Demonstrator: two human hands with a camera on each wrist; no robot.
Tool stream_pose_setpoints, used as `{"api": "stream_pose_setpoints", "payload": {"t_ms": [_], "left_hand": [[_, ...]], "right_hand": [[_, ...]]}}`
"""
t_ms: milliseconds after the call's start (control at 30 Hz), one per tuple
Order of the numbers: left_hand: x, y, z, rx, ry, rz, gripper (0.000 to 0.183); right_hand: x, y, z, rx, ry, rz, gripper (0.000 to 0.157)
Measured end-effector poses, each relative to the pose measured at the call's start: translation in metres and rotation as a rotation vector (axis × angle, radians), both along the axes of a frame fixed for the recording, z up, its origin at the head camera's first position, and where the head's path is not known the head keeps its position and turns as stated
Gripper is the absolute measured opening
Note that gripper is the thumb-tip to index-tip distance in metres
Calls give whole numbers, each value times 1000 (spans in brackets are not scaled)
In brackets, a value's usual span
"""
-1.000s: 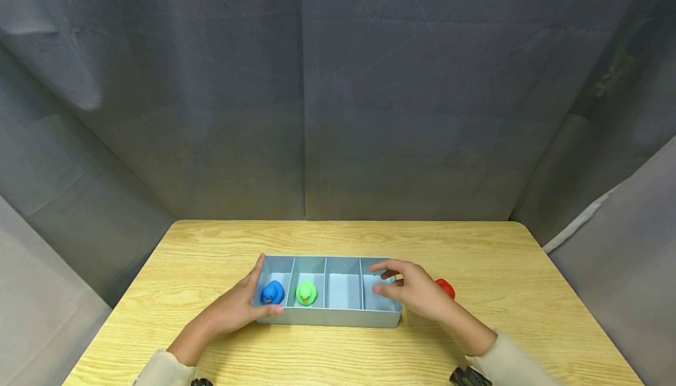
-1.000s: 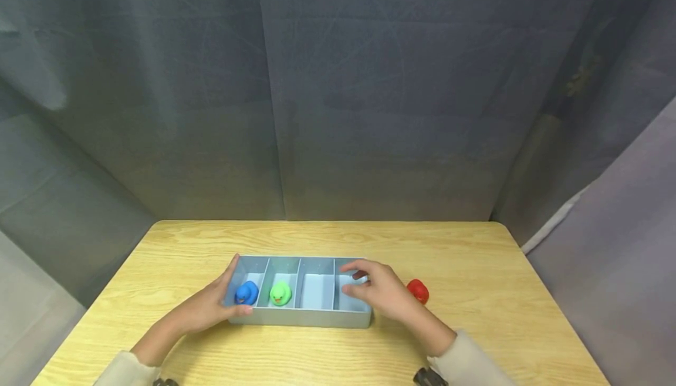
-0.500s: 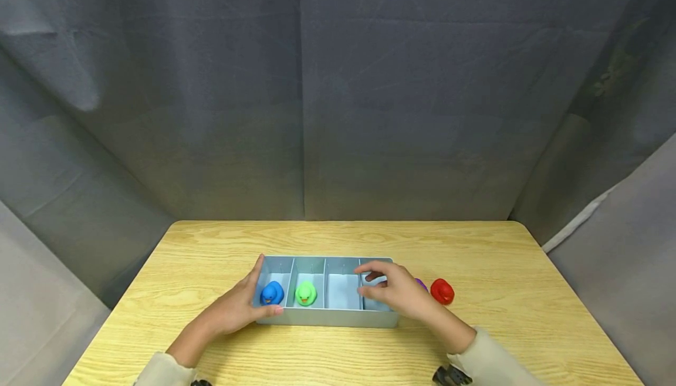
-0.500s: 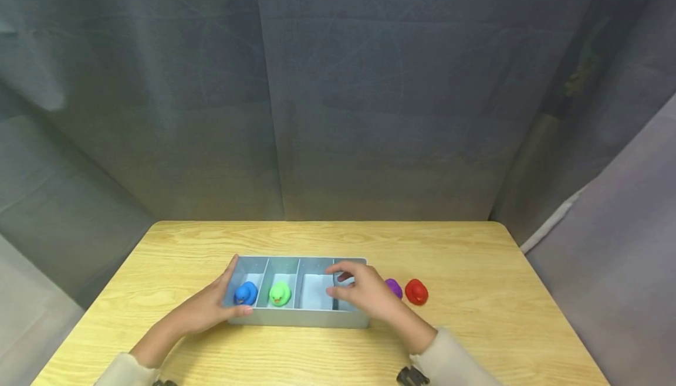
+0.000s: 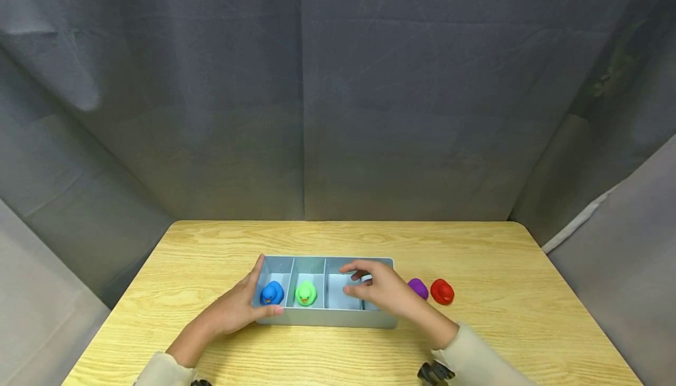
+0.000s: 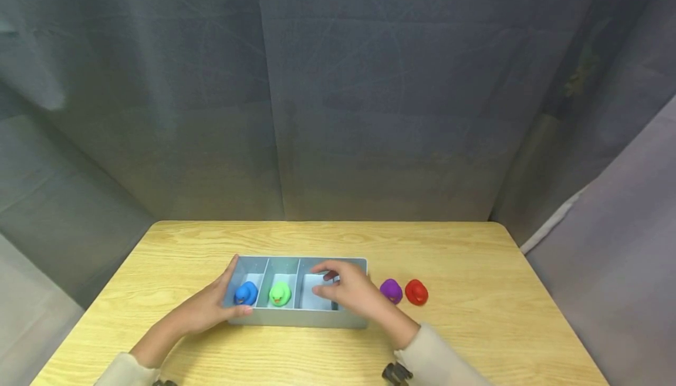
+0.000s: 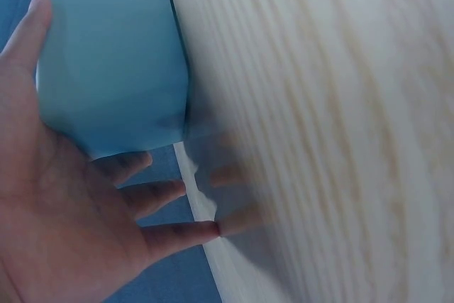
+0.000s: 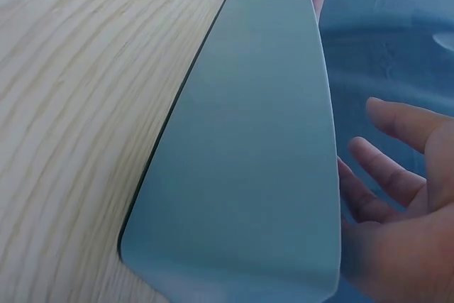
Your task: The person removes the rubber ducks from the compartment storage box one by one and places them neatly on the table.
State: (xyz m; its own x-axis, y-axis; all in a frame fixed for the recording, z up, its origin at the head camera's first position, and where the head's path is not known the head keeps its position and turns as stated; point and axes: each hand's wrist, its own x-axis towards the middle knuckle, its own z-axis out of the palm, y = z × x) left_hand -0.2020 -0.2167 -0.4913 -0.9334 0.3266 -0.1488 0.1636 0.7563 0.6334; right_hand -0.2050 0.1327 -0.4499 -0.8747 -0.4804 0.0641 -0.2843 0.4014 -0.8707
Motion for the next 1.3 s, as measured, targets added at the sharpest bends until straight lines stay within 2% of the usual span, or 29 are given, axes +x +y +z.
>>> {"api": "stream_pose_setpoints", "payload": {"t_ms": [200,767,1033,1300], "left_hand": [[0,0,-1,1,5,-4,125],[0,1,1,22,-14,3,123],[1,1,1,18,-17,4,124],[1,1,2,21,-20,2,121]], "right_hand": [[-3,-10,-1,-6,-10,3,38],[-11,-44,-6,100,58,35,42],[-10,-58,-6,207,63,-15,44],[-10,-70,-7,283,35,-18,47]]}}
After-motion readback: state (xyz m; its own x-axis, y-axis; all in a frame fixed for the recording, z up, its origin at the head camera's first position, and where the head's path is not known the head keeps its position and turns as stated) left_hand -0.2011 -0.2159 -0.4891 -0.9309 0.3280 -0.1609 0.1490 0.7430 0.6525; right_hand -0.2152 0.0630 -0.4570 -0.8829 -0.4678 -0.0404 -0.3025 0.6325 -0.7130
